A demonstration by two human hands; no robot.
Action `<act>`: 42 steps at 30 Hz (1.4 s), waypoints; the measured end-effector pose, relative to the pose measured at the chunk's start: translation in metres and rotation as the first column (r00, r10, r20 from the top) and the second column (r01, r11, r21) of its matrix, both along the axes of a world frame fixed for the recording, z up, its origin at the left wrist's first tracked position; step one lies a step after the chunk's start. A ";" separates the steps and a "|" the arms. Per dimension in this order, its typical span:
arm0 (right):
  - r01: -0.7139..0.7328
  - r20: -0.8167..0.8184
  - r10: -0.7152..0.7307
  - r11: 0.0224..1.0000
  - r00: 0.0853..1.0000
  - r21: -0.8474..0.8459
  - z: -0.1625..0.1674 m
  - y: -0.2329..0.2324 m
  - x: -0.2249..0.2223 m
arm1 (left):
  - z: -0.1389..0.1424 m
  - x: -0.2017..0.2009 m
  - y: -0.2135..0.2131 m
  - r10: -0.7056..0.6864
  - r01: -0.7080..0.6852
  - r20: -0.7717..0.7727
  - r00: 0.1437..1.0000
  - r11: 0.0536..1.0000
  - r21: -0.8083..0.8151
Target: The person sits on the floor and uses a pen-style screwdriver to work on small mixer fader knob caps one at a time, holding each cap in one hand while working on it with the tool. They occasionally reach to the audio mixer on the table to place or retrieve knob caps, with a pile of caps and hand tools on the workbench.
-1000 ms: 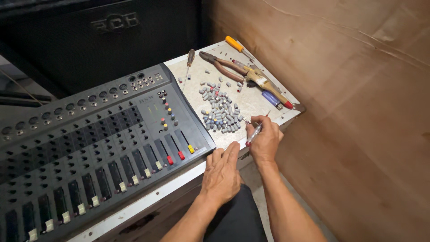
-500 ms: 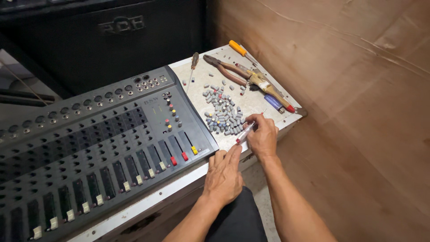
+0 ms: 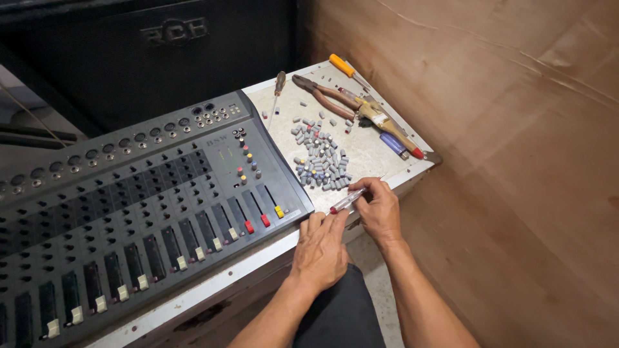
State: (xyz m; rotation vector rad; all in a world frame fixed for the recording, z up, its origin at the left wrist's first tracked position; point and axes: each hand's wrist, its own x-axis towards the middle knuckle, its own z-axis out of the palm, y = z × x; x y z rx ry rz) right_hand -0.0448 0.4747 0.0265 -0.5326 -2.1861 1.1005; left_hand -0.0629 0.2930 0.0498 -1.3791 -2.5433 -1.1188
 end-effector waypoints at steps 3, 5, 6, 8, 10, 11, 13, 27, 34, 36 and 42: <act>-0.058 -0.083 0.039 0.972 0.996 -0.229 -0.013 0.006 -0.005 | 0.000 0.000 0.000 -0.001 0.004 0.039 0.999 0.998 -0.067; -0.118 -0.206 0.032 0.900 0.978 -0.420 -0.022 0.014 -0.007 | 0.000 0.001 -0.001 -0.004 0.005 -0.011 1.000 1.000 0.014; -0.163 -0.289 0.012 0.849 0.957 -0.502 -0.025 0.020 -0.009 | -0.001 0.001 -0.001 -0.003 0.005 -0.036 0.999 0.999 0.054; -0.201 -0.388 -0.047 0.793 0.921 -0.575 -0.029 0.028 -0.009 | -0.002 0.001 -0.002 -0.007 0.007 -0.020 1.000 1.000 0.025; -0.178 -0.428 -0.107 0.799 0.897 -0.574 -0.030 0.034 -0.007 | -0.002 0.000 -0.002 -0.013 0.013 0.000 1.000 1.000 0.011; -0.171 -0.419 -0.119 0.788 0.900 -0.591 -0.029 0.033 -0.005 | -0.002 0.000 -0.001 -0.015 0.015 0.013 1.000 1.000 0.012; -0.156 -0.400 -0.141 0.767 0.906 -0.623 -0.027 0.027 0.005 | -0.003 0.000 -0.001 -0.020 0.019 0.027 0.999 1.000 0.015; -0.197 -0.345 -0.023 0.785 0.938 -0.588 -0.072 -0.138 0.076 | -0.035 0.038 -0.080 0.067 -0.111 0.110 0.992 0.881 0.459; -0.518 -0.234 0.477 0.644 0.847 -0.564 -0.103 -0.233 0.087 | -0.113 0.085 -0.207 -0.557 -0.761 0.830 -0.026 0.550 0.345; -0.568 -0.210 0.583 0.541 0.785 -0.620 -0.106 -0.253 0.083 | -0.122 0.093 -0.235 -0.582 -0.798 0.807 -0.101 0.532 0.284; -0.684 -0.152 0.771 0.434 0.618 -0.586 -0.087 -0.308 0.066 | -0.113 0.098 -0.305 -0.676 -0.848 0.732 -0.081 0.432 0.306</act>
